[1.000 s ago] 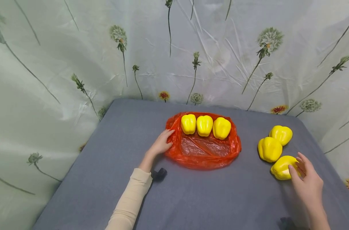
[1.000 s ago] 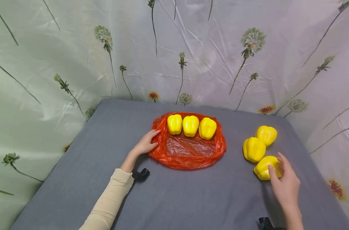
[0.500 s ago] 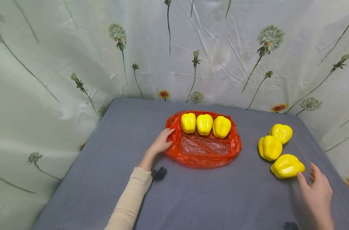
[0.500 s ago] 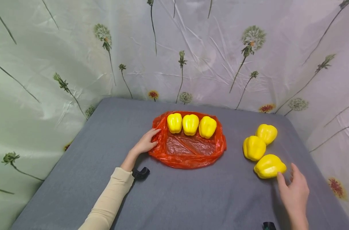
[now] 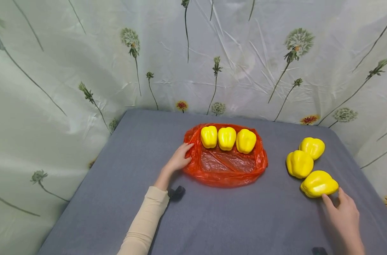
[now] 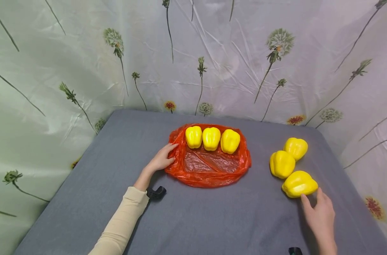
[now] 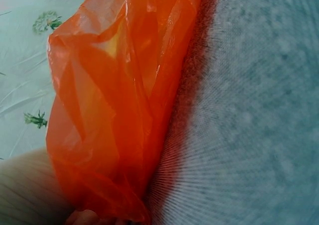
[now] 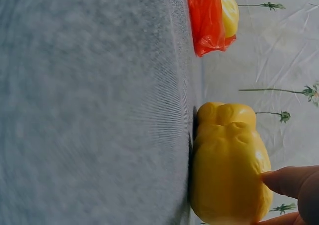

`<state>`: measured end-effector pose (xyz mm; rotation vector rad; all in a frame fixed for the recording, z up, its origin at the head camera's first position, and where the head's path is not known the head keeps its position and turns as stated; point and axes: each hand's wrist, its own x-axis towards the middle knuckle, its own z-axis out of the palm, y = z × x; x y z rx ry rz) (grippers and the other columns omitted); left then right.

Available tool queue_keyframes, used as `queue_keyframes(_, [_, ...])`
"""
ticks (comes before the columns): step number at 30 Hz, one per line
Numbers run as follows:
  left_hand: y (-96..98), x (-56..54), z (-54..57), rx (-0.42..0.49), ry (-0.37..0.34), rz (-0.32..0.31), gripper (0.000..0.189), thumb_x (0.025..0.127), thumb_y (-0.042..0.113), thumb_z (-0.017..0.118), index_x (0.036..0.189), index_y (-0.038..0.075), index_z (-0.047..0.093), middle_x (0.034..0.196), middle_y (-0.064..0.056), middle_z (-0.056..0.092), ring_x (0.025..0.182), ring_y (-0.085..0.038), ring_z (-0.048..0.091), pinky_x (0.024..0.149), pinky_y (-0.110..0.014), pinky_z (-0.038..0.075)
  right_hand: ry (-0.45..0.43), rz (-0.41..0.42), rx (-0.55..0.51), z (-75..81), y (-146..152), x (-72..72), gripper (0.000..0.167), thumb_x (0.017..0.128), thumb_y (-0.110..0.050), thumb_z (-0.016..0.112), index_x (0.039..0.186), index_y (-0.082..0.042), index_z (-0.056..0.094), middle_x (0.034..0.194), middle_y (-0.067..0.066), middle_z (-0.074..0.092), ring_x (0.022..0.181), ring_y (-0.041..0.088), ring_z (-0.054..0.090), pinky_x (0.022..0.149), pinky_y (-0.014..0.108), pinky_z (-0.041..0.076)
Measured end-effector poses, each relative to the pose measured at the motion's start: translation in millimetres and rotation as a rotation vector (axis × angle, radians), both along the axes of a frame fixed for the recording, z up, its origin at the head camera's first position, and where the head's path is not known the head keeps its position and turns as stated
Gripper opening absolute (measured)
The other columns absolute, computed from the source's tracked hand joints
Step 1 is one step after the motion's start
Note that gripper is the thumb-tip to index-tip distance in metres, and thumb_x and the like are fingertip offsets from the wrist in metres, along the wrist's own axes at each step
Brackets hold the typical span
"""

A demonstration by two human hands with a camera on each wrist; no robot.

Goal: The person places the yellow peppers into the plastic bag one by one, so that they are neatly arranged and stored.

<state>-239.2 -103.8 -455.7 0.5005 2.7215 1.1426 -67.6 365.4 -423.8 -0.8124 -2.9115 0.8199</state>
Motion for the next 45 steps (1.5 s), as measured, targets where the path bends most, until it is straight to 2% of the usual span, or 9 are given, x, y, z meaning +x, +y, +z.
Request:
queue_keyframes(8, [0.3, 0.1, -0.2, 0.006, 0.025, -0.004, 0.057, 0.086, 0.005, 0.054, 0.141, 0.001, 0.038, 0.148, -0.024, 0.033, 0.142, -0.039, 0.025, 0.117, -0.052, 0.022, -0.054, -0.085, -0.082, -1.6, -8.4, -8.0, 0.075, 0.098, -0.045, 0.027, 0.147, -0.002, -0.008, 0.152, 0.033, 0.005, 0.138, 0.051, 0.011, 0.113, 0.062, 0.013])
queue_keyframes(11, [0.3, 0.4, 0.1, 0.003, 0.031, -0.007, 0.057, 0.086, 0.004, 0.054, 0.141, 0.000, 0.038, 0.148, -0.024, 0.034, 0.141, -0.039, 0.026, 0.116, -0.052, 0.023, -0.052, -0.081, -0.104, -2.0, -10.3, -12.1, 0.074, 0.098, -0.046, 0.025, 0.148, -0.006, -0.012, 0.153, 0.032, 0.004, 0.138, 0.051, 0.013, 0.112, 0.063, 0.014])
queue_keyframes(18, [0.7, -0.4, 0.0, 0.004, 0.031, -0.006, 0.057, 0.086, 0.006, 0.054, 0.141, 0.001, 0.038, 0.148, -0.023, 0.034, 0.141, -0.038, 0.027, 0.116, -0.052, 0.024, 0.038, 0.014, -0.147, -2.7, -11.1, -17.1, 0.070, 0.099, -0.040, 0.031, 0.149, -0.018, -0.014, 0.157, 0.021, -0.004, 0.134, 0.053, 0.022, 0.107, 0.065, 0.023])
queue_keyframes(21, [0.8, -0.8, -0.4, -0.001, 0.037, -0.011, 0.057, 0.086, 0.006, 0.054, 0.141, 0.001, 0.038, 0.148, -0.023, 0.035, 0.141, -0.038, 0.027, 0.116, -0.052, 0.024, 0.065, 0.061, -0.164, -2.4, -10.9, -17.5, 0.069, 0.099, -0.037, 0.033, 0.148, -0.023, -0.014, 0.157, 0.019, -0.005, 0.135, 0.054, 0.021, 0.106, 0.066, 0.023])
queue_keyframes(28, [0.2, -0.8, -0.4, 0.005, 0.021, -0.008, 0.058, 0.086, 0.006, 0.054, 0.142, 0.002, 0.038, 0.149, -0.023, 0.033, 0.141, -0.038, 0.026, 0.116, -0.052, 0.024, 0.082, 0.135, -0.221, -1.8, -8.4, -17.2, 0.077, 0.098, -0.043, 0.035, 0.146, -0.022, -0.021, 0.156, 0.022, -0.010, 0.137, 0.055, 0.010, 0.108, 0.068, 0.013])
queue_keyframes(33, [-0.1, -2.0, -1.8, -0.002, 0.015, -0.002, 0.058, 0.086, 0.006, 0.055, 0.142, 0.003, 0.038, 0.149, -0.023, 0.033, 0.141, -0.038, 0.026, 0.116, -0.053, 0.024, 0.097, 0.178, -0.244, -2.7, -7.3, -18.9, 0.080, 0.098, -0.041, 0.038, 0.146, -0.019, -0.023, 0.154, 0.026, -0.010, 0.136, 0.056, 0.009, 0.106, 0.070, 0.013])
queue_keyframes(43, [0.0, -2.5, -2.5, 0.004, 0.018, 0.002, 0.058, 0.086, 0.005, 0.055, 0.141, 0.002, 0.038, 0.149, -0.023, 0.033, 0.142, -0.039, 0.025, 0.117, -0.052, 0.023, 0.166, 0.091, -0.199, -7.7, -11.7, -24.2, 0.079, 0.095, -0.037, 0.048, 0.152, -0.017, -0.004, 0.158, 0.021, 0.005, 0.122, 0.052, 0.033, 0.099, 0.066, 0.031])
queue_keyframes(44, [0.2, -2.3, -2.6, 0.002, 0.017, 0.000, 0.058, 0.086, 0.005, 0.055, 0.141, 0.002, 0.038, 0.149, -0.023, 0.034, 0.142, -0.039, 0.025, 0.116, -0.052, 0.023, 0.167, 0.073, -0.196, -8.0, -11.9, -23.9, 0.079, 0.094, -0.036, 0.049, 0.152, -0.017, -0.002, 0.158, 0.020, 0.006, 0.122, 0.052, 0.035, 0.099, 0.065, 0.033])
queue_keyframes(45, [0.6, -1.8, -2.7, 0.001, 0.020, -0.005, 0.058, 0.086, 0.005, 0.055, 0.141, 0.001, 0.039, 0.148, -0.024, 0.034, 0.141, -0.039, 0.026, 0.116, -0.053, 0.023, 0.168, 0.060, -0.190, -8.8, -11.7, -22.7, 0.079, 0.094, -0.037, 0.050, 0.152, -0.018, 0.000, 0.158, 0.019, 0.007, 0.120, 0.050, 0.037, 0.098, 0.056, 0.041])
